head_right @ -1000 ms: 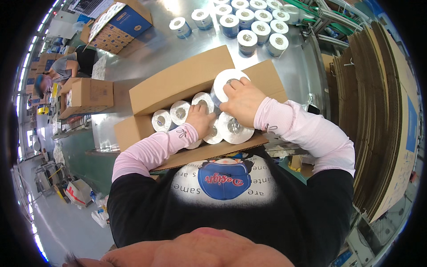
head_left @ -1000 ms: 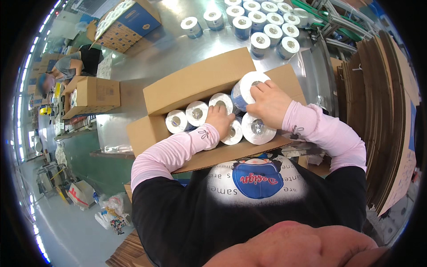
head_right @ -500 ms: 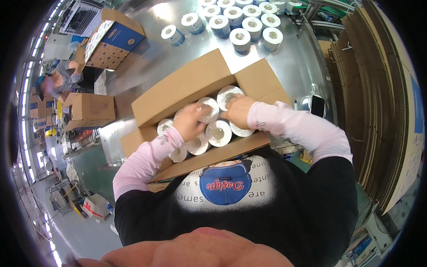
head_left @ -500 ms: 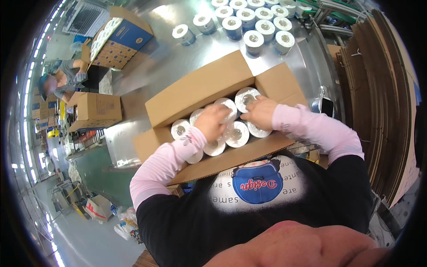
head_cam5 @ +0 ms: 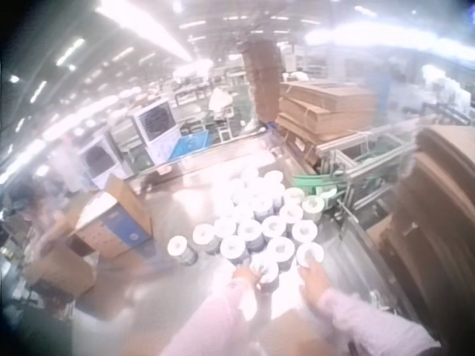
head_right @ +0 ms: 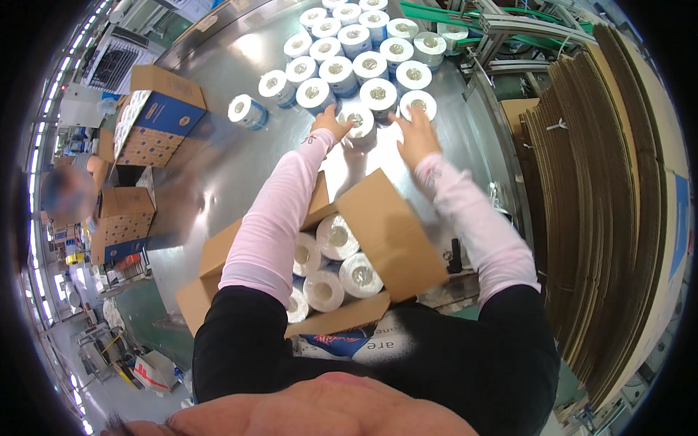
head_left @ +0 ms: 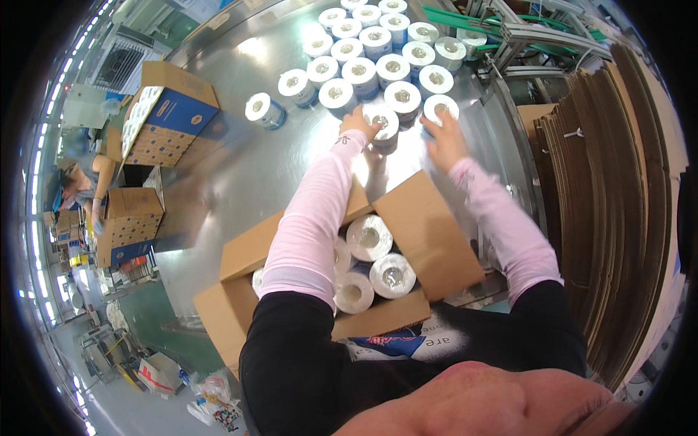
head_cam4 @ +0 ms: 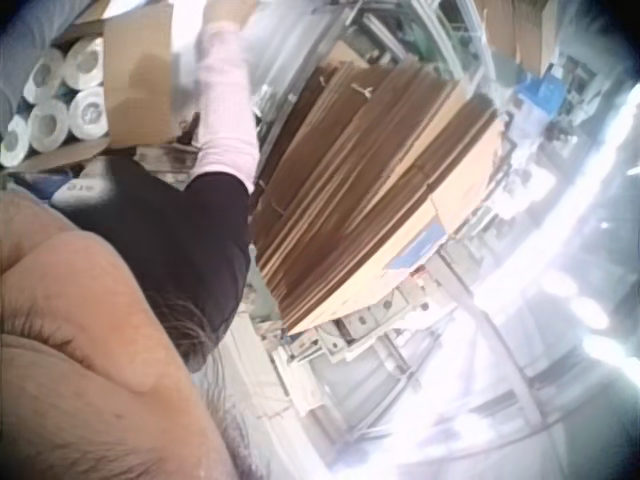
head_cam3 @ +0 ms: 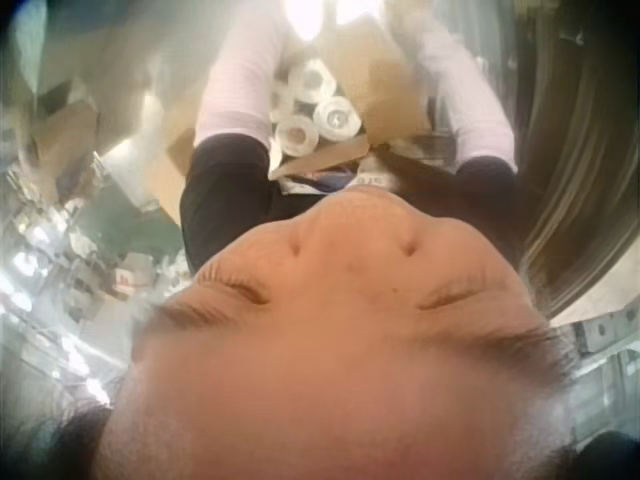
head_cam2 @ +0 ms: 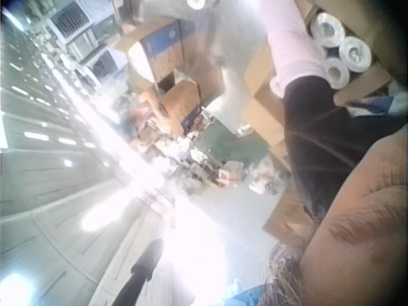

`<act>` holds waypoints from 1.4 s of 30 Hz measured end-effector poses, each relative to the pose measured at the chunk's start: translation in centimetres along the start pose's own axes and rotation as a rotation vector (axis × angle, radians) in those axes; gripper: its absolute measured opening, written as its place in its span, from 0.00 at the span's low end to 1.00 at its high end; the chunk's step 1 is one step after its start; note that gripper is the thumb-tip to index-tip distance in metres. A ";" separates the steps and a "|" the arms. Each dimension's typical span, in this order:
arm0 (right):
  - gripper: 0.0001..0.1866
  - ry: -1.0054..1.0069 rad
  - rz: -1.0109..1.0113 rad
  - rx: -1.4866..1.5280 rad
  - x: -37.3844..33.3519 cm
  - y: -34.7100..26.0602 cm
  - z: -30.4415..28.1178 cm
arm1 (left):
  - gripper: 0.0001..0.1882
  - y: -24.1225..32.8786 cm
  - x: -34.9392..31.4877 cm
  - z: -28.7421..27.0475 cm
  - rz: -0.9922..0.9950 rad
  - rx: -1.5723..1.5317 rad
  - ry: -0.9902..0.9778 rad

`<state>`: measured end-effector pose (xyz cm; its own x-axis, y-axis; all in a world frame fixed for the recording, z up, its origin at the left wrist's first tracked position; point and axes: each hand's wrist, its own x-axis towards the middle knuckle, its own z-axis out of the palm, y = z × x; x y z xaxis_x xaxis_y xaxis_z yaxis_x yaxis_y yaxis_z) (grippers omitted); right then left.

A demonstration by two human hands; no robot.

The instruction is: The person places rolls of material into cardboard boxes by hand and folds the box flaps closed.

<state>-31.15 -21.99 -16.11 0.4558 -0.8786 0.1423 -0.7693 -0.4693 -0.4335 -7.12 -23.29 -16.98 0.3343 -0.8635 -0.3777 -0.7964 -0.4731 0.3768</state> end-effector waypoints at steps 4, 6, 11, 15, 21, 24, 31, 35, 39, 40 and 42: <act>0.27 -0.253 0.059 -0.409 9.8 4.5 -1.5 | 0.38 -0.2 4.5 2.3 -0.103 0.049 -0.217; 0.24 -0.562 0.079 -0.447 12.7 5.7 -0.5 | 0.32 -0.9 4.7 2.5 -0.101 0.066 -0.289; 0.22 -0.565 -0.018 -0.623 14.3 8.5 4.2 | 0.15 2.2 1.6 3.8 0.607 0.611 -0.066; 0.26 -0.641 -0.050 -0.494 12.1 4.7 3.8 | 0.18 1.9 2.4 5.7 0.631 0.708 -0.118; 0.21 -0.620 -0.238 -0.328 -2.5 1.2 8.5 | 0.20 2.0 1.6 4.4 0.662 0.846 -0.098; 0.18 -0.405 -0.047 -0.279 -10.8 0.4 13.4 | 0.23 0.4 1.3 5.1 0.584 0.797 -0.044; 0.19 -0.178 0.209 0.259 -12.2 0.9 6.6 | 0.24 -10.0 -4.0 -7.8 0.306 -0.862 -0.002; 0.20 0.088 0.213 0.890 -6.1 0.2 -5.1 | 0.20 -14.6 -17.4 -14.8 0.375 -1.344 -0.162; 0.21 -0.192 -0.097 1.245 -2.6 -10.6 -14.8 | 0.20 -23.0 -31.5 -20.8 0.334 -1.214 -0.294; 0.22 -0.358 -0.180 1.264 -2.6 -14.2 -15.7 | 0.21 -23.8 -35.3 -22.8 0.334 -1.105 -0.309; 0.22 -0.744 -0.299 1.158 -3.8 -20.8 -15.1 | 0.22 -24.0 -41.1 -24.9 0.441 -0.489 -0.137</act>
<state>-23.59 -10.22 5.81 0.9410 -0.3378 0.0191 0.0310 0.0296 -0.9991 10.80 19.25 10.59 -0.0630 -0.9793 -0.1922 -0.5133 -0.1334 0.8478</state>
